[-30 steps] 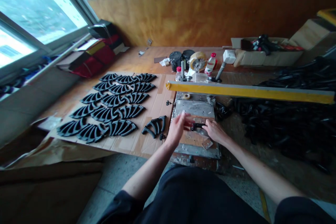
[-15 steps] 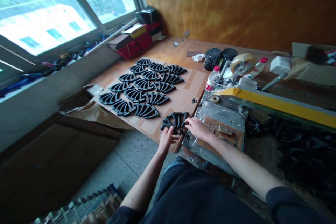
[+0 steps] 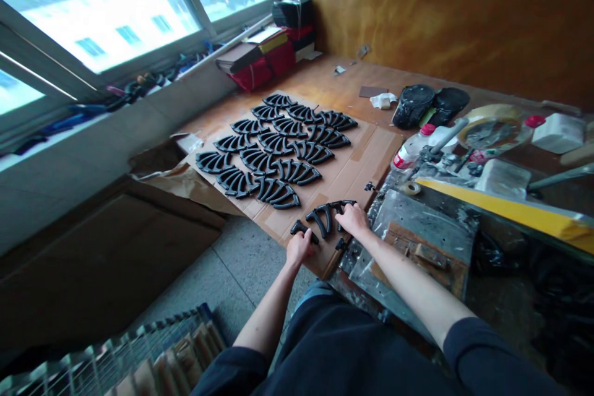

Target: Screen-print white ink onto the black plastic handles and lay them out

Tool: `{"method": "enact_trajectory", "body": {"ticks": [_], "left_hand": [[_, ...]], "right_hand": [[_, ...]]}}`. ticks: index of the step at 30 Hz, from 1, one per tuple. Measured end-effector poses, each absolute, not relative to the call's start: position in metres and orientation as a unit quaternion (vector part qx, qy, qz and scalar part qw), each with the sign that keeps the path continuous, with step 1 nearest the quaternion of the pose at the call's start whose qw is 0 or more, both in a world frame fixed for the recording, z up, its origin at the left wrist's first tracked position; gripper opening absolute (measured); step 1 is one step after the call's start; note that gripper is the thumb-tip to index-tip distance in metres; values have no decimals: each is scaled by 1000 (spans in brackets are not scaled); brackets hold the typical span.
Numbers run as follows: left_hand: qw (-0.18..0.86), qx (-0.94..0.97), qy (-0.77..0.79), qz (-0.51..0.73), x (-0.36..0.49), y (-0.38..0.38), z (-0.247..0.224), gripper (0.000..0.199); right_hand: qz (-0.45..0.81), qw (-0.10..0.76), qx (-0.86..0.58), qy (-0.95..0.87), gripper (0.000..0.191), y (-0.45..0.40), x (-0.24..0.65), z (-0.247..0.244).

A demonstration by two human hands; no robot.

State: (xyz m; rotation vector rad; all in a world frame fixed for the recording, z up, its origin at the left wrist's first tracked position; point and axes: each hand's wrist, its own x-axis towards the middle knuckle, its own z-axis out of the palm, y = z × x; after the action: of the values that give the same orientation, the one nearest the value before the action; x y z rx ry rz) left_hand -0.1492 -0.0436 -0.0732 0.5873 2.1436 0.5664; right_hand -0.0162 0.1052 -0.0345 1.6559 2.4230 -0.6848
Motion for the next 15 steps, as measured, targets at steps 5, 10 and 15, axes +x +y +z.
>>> {"method": "enact_trajectory", "body": {"ticks": [5, 10, 15], "left_hand": [[426, 247, 837, 237, -144, -43, -70, 45], [432, 253, 831, 241, -141, -38, -71, 44], [420, 254, 838, 237, -151, -27, -71, 42]], "right_hand": [[-184, 64, 568, 800, 44, 128, -15, -29], [-198, 80, 550, 807, 44, 128, -27, -28], [-236, 82, 534, 808, 42, 116, -30, -35]]}}
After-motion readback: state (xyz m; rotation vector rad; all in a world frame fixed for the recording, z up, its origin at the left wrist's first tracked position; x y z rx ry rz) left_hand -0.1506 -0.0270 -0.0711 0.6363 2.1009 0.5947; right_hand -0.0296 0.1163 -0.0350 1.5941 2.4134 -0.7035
